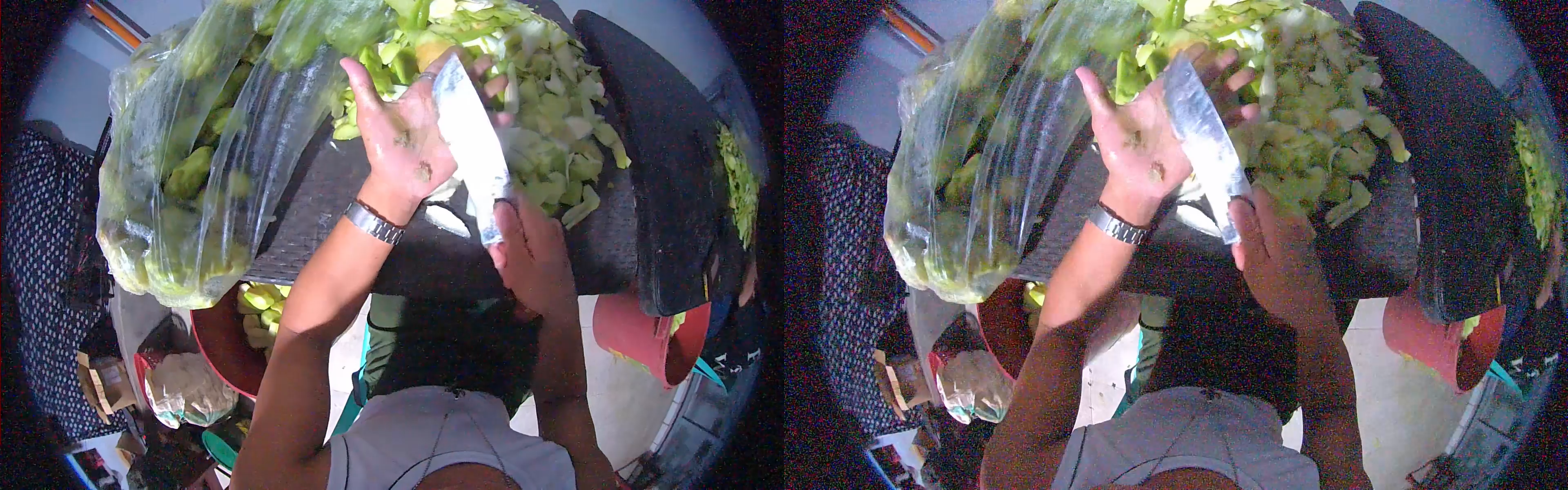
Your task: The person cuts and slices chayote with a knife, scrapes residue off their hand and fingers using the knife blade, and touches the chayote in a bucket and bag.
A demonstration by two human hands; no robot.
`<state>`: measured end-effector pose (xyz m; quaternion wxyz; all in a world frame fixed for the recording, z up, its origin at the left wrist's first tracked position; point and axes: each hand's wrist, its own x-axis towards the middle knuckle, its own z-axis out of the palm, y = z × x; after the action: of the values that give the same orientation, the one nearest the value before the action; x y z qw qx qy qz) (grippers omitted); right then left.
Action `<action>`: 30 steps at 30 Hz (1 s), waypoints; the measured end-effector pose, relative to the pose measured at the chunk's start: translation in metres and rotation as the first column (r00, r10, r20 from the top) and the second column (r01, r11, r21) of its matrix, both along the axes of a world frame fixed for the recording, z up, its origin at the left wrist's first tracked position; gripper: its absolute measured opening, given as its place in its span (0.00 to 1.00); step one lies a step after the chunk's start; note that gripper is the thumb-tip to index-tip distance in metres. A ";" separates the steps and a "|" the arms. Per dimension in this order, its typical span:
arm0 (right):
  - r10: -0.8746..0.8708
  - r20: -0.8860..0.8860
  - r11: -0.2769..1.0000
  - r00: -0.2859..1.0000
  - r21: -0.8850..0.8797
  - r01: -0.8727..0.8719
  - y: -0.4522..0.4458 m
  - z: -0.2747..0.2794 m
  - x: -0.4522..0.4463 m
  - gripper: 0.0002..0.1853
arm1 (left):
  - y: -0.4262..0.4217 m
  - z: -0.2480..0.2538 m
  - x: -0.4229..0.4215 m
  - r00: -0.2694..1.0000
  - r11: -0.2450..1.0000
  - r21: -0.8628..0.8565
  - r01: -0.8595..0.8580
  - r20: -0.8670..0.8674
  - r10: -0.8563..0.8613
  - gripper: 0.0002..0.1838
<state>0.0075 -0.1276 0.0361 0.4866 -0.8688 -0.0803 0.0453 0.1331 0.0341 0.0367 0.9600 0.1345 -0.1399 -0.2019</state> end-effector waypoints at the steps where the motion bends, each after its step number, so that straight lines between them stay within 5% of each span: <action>1: -0.021 0.002 1.000 1.000 -0.005 0.021 -0.001 -0.003 -0.001 0.18 | 0.001 -0.001 0.002 1.000 0.999 0.047 -0.017 0.013 0.017 0.73; 5: 0.000 -0.234 1.000 0.972 0.028 0.006 0.004 0.005 -0.009 0.19 | 0.004 -0.007 0.006 0.999 0.998 0.055 -0.030 0.021 0.029 0.72; 9: 0.031 0.028 0.995 0.999 -0.093 -0.028 -0.002 -0.006 -0.014 0.17 | 0.005 -0.006 0.007 0.998 0.995 0.087 -0.055 0.027 0.053 0.72; 11: -0.086 -0.078 0.996 0.993 -0.017 0.085 -0.006 -0.005 -0.005 0.16 | 0.005 -0.005 0.008 0.997 0.992 0.107 -0.063 0.050 0.057 0.72; 15: -0.054 -0.004 0.998 0.999 0.043 0.054 0.008 -0.016 -0.009 0.15 | 0.006 -0.012 0.012 0.998 0.993 0.111 -0.046 0.046 0.042 0.72; 20: -0.065 -0.311 0.995 0.948 0.056 0.086 0.008 0.016 -0.010 0.15 | 0.005 -0.010 0.013 0.996 0.983 0.160 -0.088 0.013 0.087 0.71; 23: -0.084 0.088 0.996 0.993 -0.019 0.086 -0.003 -0.015 -0.005 0.15 | 0.003 -0.009 0.013 0.993 0.977 0.176 -0.118 0.016 0.117 0.70; 28: -0.037 -0.127 0.999 0.991 -0.010 0.036 0.007 -0.001 -0.013 0.13 | 0.008 -0.013 0.018 0.974 0.940 0.267 -0.214 0.130 0.185 0.71; 30: 0.002 -0.043 0.999 0.999 -0.037 -0.004 0.004 -0.002 -0.014 0.13 | 0.011 -0.015 0.019 0.979 0.954 0.233 -0.190 0.113 0.167 0.73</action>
<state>-0.0067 -0.1236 0.0343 0.4719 -0.8764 -0.0703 0.0660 0.1521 0.0451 0.0222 0.9433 0.2718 -0.1454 -0.1234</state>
